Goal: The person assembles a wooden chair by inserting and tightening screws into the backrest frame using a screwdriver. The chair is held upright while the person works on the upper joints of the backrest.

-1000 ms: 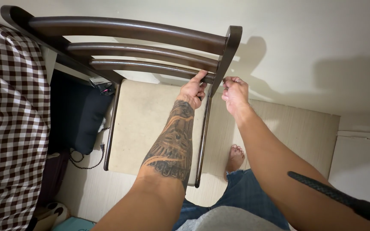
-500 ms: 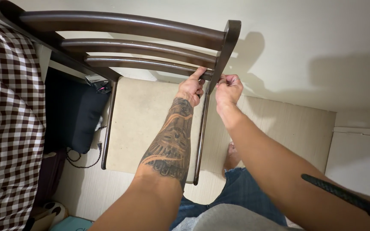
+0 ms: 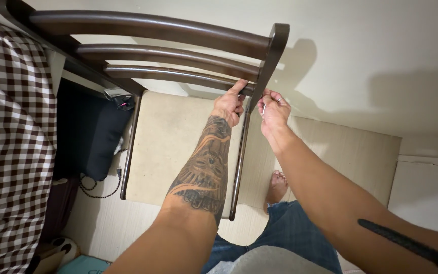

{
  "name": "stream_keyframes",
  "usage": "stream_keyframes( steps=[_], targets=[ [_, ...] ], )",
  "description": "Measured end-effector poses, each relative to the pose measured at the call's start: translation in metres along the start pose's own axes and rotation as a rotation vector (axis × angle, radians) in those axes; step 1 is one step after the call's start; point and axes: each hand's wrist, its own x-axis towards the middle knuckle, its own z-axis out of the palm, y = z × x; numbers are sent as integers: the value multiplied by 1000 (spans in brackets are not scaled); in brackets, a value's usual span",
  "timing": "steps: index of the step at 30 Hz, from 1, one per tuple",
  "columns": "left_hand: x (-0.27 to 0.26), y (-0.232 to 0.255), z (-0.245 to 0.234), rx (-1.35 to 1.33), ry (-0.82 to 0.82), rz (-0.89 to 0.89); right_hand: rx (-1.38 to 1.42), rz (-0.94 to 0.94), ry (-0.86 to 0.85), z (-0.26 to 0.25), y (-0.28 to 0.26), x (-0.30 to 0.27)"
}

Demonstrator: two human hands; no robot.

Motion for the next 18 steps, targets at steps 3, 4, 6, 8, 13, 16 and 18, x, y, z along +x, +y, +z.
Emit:
stream_keyframes(
  steps=[3,4,6,8,13,16,18],
  targets=[
    [-1,-1,0,-1,-4,3,-222,-163,76,1,1,-4],
    [0,0,1,-1,-6,2,-334,-280,85,2,-1,-4],
    [-2,0,2,-4,-6,0,-504,-423,94,2,-4,-6],
    [-3,1,0,17,5,11,-617,-476,92,3,-8,-11],
    [1,0,-2,2,-27,-4,-668,-462,33,1,-18,-33],
    [3,1,-3,0,-53,-4,-735,-401,-110,1,-31,-44],
    [2,3,-4,19,-42,-10,-737,-317,-228,1,-42,-45]
  ],
)
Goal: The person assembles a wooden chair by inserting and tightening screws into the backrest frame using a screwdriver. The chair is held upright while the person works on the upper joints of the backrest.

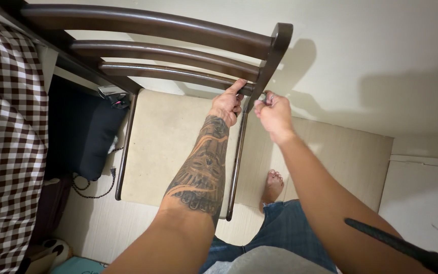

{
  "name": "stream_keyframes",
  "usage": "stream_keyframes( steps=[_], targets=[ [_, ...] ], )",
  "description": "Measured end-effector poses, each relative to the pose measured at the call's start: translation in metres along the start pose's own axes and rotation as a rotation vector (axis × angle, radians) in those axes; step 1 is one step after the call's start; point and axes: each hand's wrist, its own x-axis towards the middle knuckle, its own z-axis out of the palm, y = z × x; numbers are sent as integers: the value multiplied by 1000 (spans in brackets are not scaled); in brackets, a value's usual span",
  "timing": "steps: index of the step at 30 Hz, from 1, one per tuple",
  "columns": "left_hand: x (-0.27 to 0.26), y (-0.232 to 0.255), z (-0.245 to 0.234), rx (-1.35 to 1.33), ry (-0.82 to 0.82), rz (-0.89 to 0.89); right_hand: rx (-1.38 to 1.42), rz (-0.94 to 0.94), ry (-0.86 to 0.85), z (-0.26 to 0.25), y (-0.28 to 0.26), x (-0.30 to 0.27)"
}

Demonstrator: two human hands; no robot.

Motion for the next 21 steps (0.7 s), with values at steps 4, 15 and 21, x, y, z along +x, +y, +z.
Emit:
stream_keyframes(
  steps=[4,15,21],
  targets=[
    [-3,3,0,37,17,15,262,117,-187,-24,-2,16],
    [-2,5,-4,63,8,20,487,482,-112,-4,64,105],
    [3,5,-3,62,10,15,268,275,-200,-11,82,27]
  ],
)
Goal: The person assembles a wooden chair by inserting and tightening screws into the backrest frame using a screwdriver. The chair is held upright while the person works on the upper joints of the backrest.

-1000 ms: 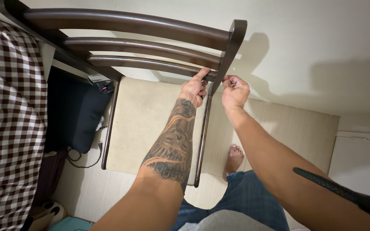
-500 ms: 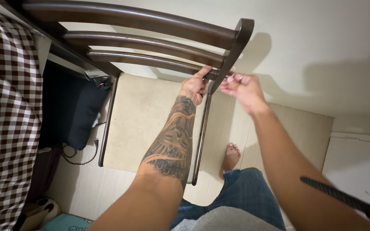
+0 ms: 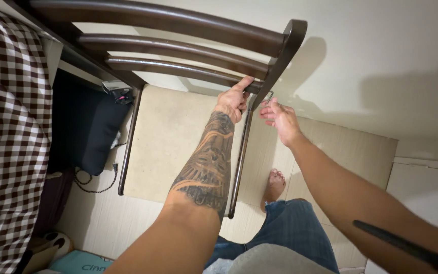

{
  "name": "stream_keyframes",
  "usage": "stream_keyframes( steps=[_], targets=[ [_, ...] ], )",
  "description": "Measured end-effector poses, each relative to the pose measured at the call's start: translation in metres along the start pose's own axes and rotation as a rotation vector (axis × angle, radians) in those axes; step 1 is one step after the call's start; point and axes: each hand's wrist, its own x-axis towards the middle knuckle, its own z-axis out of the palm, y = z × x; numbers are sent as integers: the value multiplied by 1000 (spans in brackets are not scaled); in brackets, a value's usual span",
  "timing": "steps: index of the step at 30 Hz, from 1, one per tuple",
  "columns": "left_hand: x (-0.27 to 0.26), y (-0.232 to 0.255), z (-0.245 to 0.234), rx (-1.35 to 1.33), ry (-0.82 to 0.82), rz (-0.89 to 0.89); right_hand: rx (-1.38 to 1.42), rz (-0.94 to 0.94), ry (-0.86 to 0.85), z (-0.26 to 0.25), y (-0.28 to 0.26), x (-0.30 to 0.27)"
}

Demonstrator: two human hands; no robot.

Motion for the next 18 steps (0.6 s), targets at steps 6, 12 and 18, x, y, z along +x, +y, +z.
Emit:
stream_keyframes(
  steps=[6,12,18],
  targets=[
    [3,0,2,34,-30,-2,-151,-133,140,16,-16,-23],
    [-5,3,1,59,1,12,-266,-8,310,23,-39,-27],
    [-8,3,-1,63,33,-2,-38,303,73,8,-83,-6]
  ],
)
